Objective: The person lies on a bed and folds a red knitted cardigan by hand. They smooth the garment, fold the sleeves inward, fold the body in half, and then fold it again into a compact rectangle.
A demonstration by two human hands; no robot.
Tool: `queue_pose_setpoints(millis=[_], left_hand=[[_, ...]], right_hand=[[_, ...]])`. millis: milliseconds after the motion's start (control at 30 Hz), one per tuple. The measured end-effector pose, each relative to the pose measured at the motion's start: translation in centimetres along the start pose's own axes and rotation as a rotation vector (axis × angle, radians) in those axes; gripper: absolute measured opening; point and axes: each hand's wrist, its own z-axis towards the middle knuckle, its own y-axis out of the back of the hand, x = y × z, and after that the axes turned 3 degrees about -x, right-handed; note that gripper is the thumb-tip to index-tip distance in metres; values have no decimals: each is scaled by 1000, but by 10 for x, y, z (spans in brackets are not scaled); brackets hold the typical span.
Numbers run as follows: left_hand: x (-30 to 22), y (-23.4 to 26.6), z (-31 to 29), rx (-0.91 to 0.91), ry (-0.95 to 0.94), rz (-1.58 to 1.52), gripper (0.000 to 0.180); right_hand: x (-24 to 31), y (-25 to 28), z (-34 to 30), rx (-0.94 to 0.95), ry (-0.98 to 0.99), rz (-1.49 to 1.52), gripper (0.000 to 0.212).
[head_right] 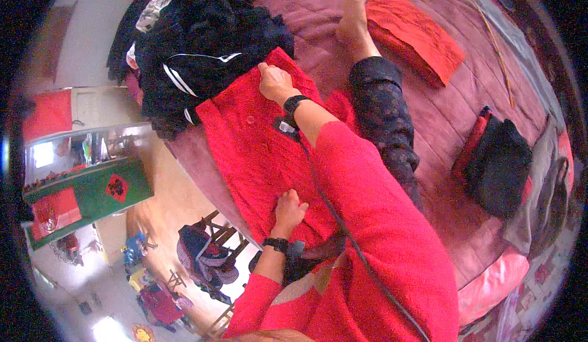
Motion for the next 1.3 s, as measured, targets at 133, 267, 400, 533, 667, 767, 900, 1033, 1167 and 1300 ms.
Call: queue_pose_setpoints(millis=[133,267,400,533,667,767,900,1033,1167,1300], left_hand=[[1,0,2,-25,-5,-43,44],[-1,1,2,-39,-1,-51,43],[-2,1,1,-4,14,-59,43],[0,0,1,-77,-49,-38,43],[2,-2,3,-78,-44,-17,43],[2,-1,3,-82,-65,-14,43],[0,1,2,-83,-43,-40,43],[0,1,2,-19,3,-4,45],[0,1,1,-86,-41,-34,45],[-4,0,0,-91,11,-25,45]], right_hand=[[4,-13,12,93,40,-18,32],[7,-19,20,-5,146,23,26],[1,-24,23,-8,147,47,29],[-10,-34,27,18,127,148,43],[-30,-22,36,-87,84,469,33],[-57,15,36,-200,-92,601,16],[-94,84,5,-219,-243,404,21],[-105,122,-50,-65,-219,400,22],[-97,143,-110,18,-102,-233,33],[-76,146,-141,197,-161,-373,41]])
